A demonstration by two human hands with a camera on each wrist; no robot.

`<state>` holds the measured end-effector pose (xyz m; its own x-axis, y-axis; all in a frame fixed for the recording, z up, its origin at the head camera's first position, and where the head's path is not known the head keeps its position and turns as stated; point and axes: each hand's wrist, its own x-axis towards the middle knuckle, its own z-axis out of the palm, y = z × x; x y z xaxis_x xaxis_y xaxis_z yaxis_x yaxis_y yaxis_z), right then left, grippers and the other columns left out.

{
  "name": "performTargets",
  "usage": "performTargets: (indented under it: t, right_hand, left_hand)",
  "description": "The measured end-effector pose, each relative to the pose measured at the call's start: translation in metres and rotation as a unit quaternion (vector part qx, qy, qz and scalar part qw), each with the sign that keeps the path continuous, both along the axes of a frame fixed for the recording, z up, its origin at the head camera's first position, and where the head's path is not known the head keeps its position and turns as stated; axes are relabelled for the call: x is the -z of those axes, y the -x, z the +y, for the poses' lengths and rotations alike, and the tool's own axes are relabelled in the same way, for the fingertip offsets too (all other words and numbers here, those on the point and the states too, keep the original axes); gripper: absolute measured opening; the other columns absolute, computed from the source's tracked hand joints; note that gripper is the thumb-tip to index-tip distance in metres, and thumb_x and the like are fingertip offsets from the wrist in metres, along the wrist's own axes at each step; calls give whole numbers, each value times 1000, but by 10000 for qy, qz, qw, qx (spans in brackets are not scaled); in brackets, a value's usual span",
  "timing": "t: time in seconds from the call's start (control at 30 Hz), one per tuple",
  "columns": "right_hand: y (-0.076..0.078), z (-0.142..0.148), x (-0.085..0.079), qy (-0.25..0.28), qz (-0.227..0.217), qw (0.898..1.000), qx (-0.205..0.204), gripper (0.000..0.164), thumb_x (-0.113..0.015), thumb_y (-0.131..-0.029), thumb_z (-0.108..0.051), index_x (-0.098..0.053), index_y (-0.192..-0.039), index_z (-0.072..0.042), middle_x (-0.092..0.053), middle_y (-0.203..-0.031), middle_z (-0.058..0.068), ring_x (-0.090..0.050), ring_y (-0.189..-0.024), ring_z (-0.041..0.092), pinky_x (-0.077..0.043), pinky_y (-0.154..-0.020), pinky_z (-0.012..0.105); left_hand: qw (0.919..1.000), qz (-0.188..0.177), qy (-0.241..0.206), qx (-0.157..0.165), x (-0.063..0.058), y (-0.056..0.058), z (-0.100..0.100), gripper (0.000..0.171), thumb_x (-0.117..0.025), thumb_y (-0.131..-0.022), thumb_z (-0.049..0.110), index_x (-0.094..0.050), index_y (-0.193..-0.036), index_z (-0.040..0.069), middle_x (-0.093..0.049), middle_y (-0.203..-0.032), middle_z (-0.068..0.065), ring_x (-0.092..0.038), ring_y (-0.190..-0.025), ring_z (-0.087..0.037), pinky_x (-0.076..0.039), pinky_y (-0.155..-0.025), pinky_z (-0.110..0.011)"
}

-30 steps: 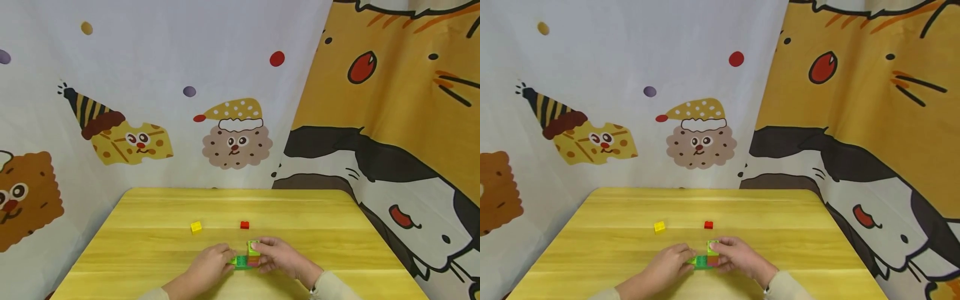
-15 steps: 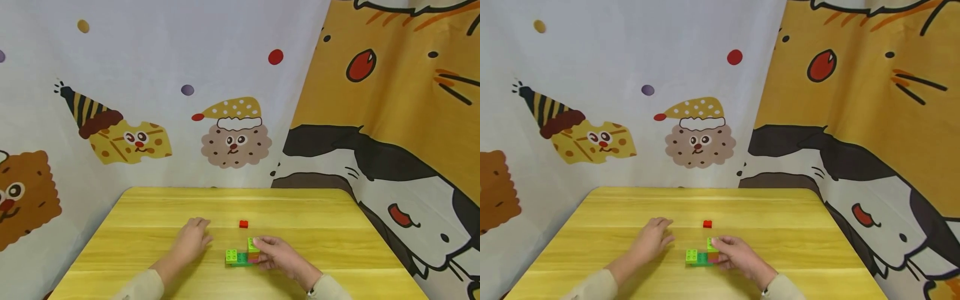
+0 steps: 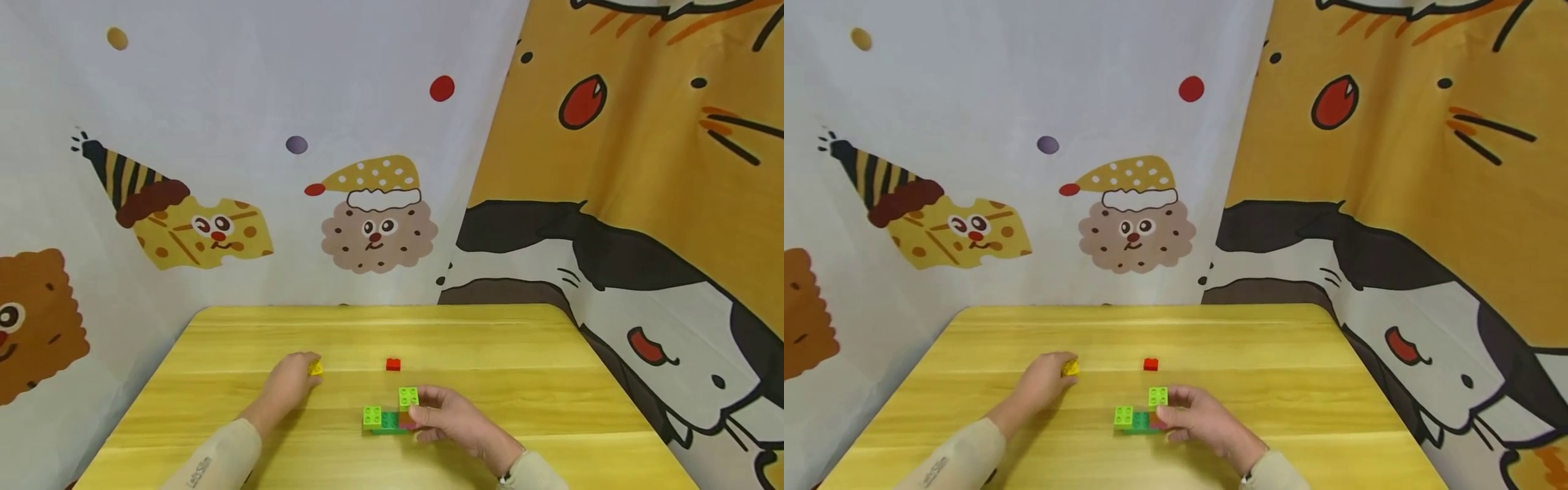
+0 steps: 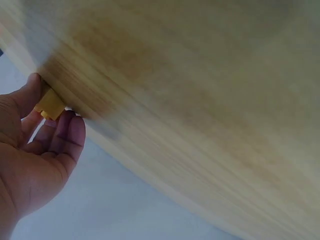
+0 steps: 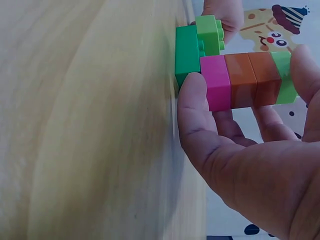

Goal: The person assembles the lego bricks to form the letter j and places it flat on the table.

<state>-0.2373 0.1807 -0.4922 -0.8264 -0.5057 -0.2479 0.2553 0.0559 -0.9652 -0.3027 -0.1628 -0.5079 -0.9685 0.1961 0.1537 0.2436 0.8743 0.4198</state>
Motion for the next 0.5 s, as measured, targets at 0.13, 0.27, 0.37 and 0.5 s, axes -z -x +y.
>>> performTargets:
  t: [0.13, 0.27, 0.37, 0.5]
  right_hand:
    - [-1, 0, 1, 126, 76, 9999, -44, 54, -70, -95, -26, -52, -137, 3, -57, -126, 16, -64, -102, 32, -57, -83, 47]
    - [-1, 0, 2, 185, 78, 9998, -61, 51, -71, -94, -22, -54, -135, 2, -58, -125, 16, -65, -100, 32, -57, -83, 46]
    - [-1, -1, 1, 169, 77, 9998, -53, 50, -71, -94, -21, -55, -135, 2, -59, -124, 16, -65, -100, 32, -57, -83, 46]
    - [-1, -2, 1, 138, 103, 9998, -61, 50, -71, -94, -22, -55, -135, 2, -59, -124, 15, -65, -102, 33, -57, -84, 47]
  left_hand:
    - [9999, -77, -65, 18, -1, -1, 1, 45, -82, -82, 17, -67, -122, 2, -70, -112, -12, -66, -101, -31, -56, -84, -45]
    - [9984, -181, -505, 150, -12, -6, 13, 45, -81, -83, 15, -66, -123, 2, -68, -117, -13, -65, -104, -30, -56, -85, -44]
    - [9948, -114, -890, 487, -28, -14, 32, 43, -80, -84, 15, -67, -124, 3, -68, -117, -10, -65, -100, -25, -57, -82, -39]
    - [9846, -35, -1323, 1141, -52, -32, 63, 42, -78, -87, 20, -67, -125, 8, -68, -116, -2, -63, -95, -18, -56, -79, -34]
